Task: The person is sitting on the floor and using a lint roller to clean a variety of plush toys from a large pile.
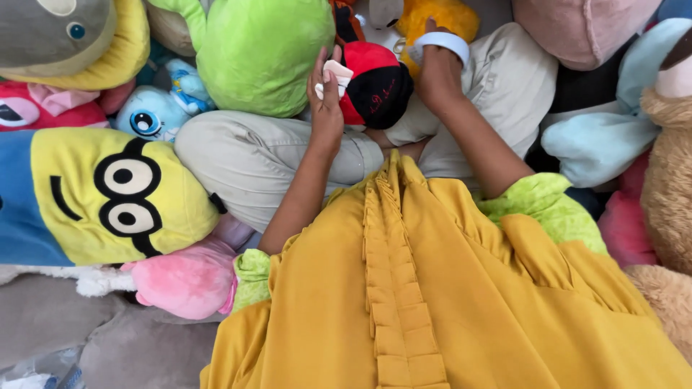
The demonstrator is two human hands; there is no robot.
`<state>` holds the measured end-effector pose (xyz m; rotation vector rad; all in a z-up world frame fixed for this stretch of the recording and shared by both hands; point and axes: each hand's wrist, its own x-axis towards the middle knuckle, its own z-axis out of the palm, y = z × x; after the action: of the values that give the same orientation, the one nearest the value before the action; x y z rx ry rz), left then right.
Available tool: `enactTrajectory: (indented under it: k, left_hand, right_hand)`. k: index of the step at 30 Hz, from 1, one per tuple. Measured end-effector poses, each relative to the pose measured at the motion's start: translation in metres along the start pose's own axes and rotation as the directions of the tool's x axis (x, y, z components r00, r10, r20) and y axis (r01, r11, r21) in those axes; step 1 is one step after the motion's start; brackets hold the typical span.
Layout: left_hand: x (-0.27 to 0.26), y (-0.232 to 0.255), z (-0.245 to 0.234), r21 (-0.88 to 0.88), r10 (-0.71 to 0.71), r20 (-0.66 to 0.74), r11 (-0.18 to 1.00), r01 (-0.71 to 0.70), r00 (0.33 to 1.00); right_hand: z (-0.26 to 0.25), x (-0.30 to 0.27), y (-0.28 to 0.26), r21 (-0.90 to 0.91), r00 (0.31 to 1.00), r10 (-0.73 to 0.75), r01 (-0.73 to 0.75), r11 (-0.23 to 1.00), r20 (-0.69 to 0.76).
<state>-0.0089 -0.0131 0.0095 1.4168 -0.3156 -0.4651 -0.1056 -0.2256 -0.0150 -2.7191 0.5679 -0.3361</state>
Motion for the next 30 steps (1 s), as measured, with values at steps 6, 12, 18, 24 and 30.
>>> enactTrajectory:
  k: [6, 12, 18, 24, 30]
  left_hand:
    - [0.011, -0.013, 0.011, 0.055, -0.068, -0.030, 0.996, 0.070, 0.997]
    - [0.002, -0.022, 0.010, 0.148, -0.130, 0.022, 0.981, 0.125, 0.991]
    - [0.006, -0.022, 0.016, 0.150, -0.135, -0.010, 0.979, 0.135, 0.991]
    - [0.009, -0.035, 0.002, -0.072, -0.229, 0.067, 0.970, 0.234, 0.971]
    - [-0.003, -0.007, 0.001, -0.171, -0.191, 0.110, 0.963, 0.208, 0.975]
  right_hand:
    - [-0.055, -0.012, -0.135, 0.166, 0.974, -0.085, 0.121, 0.979, -0.209]
    - [0.006, 0.003, -0.055, 0.102, 0.990, -0.068, 0.081, 0.991, -0.126]
    - [-0.026, -0.007, -0.065, 0.084, 0.986, -0.019, 0.034, 0.996, -0.165]
    - [0.041, -0.014, -0.054, 0.053, 0.994, -0.033, 0.039, 0.998, -0.108]
    - [0.017, -0.005, 0.000, -0.023, 0.987, 0.105, -0.109, 0.994, -0.121]
